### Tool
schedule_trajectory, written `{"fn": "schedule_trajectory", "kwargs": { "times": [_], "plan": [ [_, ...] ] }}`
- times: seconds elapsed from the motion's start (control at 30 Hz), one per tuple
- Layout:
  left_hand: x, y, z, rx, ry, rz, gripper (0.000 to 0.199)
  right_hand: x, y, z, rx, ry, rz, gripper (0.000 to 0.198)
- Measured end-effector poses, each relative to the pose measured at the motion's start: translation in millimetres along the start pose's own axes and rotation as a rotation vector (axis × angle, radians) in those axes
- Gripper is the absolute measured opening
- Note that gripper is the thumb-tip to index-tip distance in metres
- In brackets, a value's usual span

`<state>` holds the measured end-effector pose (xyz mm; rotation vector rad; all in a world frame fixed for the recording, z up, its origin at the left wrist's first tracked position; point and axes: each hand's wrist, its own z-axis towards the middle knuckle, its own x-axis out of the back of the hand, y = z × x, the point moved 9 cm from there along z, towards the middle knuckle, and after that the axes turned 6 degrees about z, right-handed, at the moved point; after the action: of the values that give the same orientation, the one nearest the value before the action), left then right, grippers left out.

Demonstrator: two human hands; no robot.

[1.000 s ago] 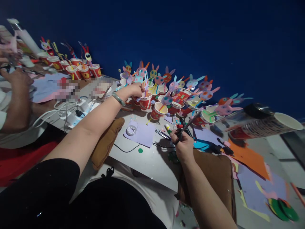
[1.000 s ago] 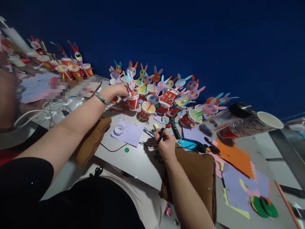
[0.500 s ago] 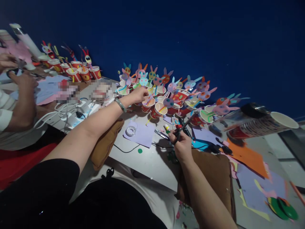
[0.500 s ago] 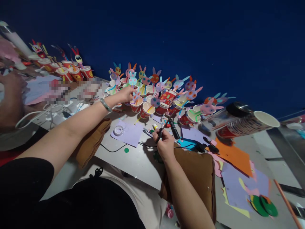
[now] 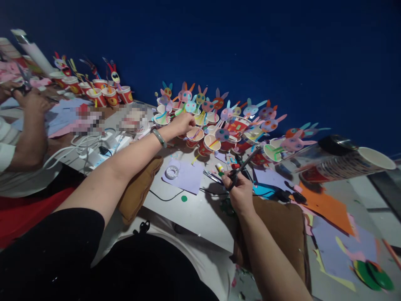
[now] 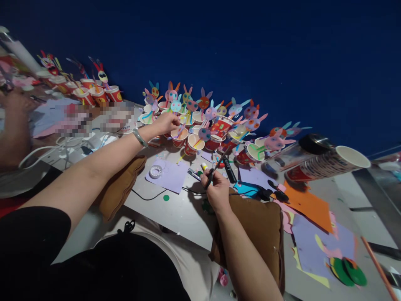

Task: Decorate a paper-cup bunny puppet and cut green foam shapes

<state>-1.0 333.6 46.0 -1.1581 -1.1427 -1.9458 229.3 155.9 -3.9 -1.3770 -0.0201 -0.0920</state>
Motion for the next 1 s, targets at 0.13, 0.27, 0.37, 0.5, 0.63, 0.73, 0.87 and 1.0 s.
{"fn": "schedule_trajectory", "kwargs": {
  "times": [0.13, 0.27, 0.37, 0.5, 0.63, 0.73, 0.87, 1.0],
  "plan": [
    [0.6, -1.1, 12.0, 0.072, -0.023, 0.079, 0.022, 1.9, 1.7, 1.1, -0.005, 0.016, 0.003, 0.031],
    [-4.8, 6.0, 24.9, 0.095, -0.089, 0.112, 0.027, 3.1, 1.8, 1.7, 0.003, 0.015, -0.007, 0.03],
    [-9.0, 16.4, 29.3, 0.043, -0.116, 0.166, 0.029, 3.5, 0.8, 1.4, 0.006, 0.01, -0.012, 0.029],
    [-10.9, 23.4, 28.7, 0.003, -0.101, 0.177, 0.027, 2.8, -2.0, 0.5, 0.013, 0.002, -0.023, 0.03],
    [-10.7, 22.2, 27.4, 0.002, -0.059, 0.171, 0.026, 1.9, -3.6, -0.1, 0.015, 0.0, -0.036, 0.031],
    [-10.0, 19.3, 28.7, 0.002, -0.027, 0.162, 0.025, 1.5, -2.8, 0.1, 0.006, 0.0, -0.031, 0.031],
    [-9.6, 15.7, 30.8, -0.021, -0.013, 0.137, 0.023, 2.1, -1.8, 0.5, -0.002, 0.007, -0.01, 0.032],
    [-9.5, 12.1, 29.7, -0.048, -0.029, 0.115, 0.022, 2.0, -2.1, 0.3, 0.0, 0.003, -0.023, 0.032]
  ]
}}
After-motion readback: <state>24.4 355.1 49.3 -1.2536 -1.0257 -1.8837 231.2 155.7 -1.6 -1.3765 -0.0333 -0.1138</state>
